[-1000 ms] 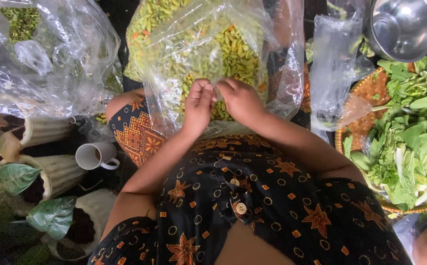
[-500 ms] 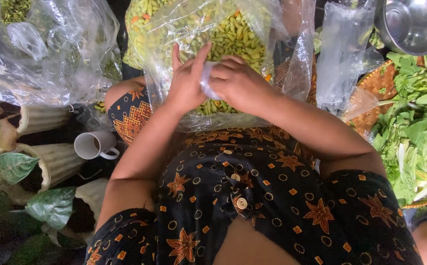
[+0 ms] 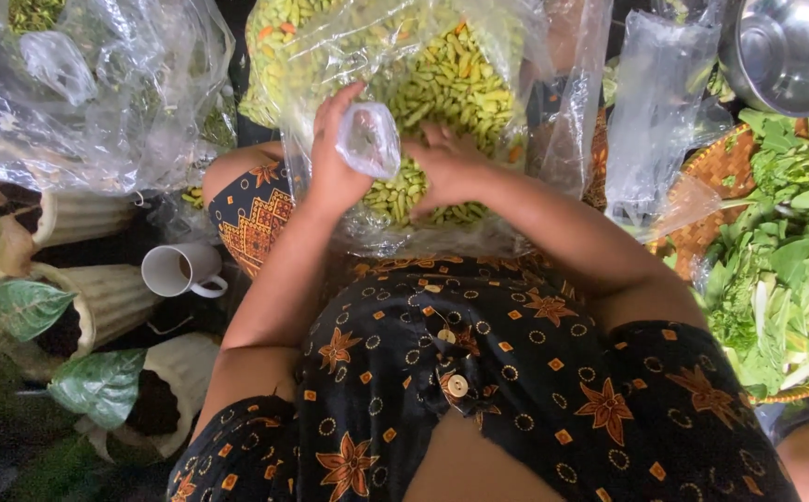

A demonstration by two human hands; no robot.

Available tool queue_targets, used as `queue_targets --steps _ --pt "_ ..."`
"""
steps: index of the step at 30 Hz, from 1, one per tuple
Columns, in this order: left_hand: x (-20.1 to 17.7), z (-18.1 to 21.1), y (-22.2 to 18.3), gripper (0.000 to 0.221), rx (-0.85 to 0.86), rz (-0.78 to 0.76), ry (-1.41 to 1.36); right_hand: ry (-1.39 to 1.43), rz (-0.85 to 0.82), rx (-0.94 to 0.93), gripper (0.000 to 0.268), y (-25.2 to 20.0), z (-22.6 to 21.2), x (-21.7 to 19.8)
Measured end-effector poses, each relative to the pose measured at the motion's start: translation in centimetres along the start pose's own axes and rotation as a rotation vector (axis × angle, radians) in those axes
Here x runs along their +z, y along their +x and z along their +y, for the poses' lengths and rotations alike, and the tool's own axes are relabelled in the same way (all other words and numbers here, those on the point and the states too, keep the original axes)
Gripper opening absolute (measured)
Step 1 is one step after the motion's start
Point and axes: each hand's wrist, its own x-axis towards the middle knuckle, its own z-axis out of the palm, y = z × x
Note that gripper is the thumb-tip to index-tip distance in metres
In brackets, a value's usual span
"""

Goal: The person puts small green chilies into a plastic bag by hand and ties the bag closed.

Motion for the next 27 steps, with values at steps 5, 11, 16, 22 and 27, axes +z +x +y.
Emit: queue_targets --steps 5,11,16,22,27 --pt "-0.3 0.6 -0.1 0.098 -0.112 -0.042 -0.348 -0.11 -0.007 -0.045 0.074 -1.3 0.4 0.6" --pt "-1.1 4.0 1.0 0.098 -0.146 -0.089 -0.333 0.421 0.094 -0.139 0.043 2.2 7.3 0.5" --pt "0.7 2.8 1.3 0.096 -0.101 -0.199 -0.335 0.499 0.16 -0.118 0.036 -4.4 3.3 -8.6" --pt "2.7 3.3 1.9 0.094 -0.053 -0.264 -0.472 0.358 0.246 -0.238 0.037 -6.5 -0.2 -11.0" --pt "2.6 4.2 2.3 0.088 -0.09 -0.265 -0.674 0.307 0.273 -0.276 0.034 -6.8 -1.0 -10.2"
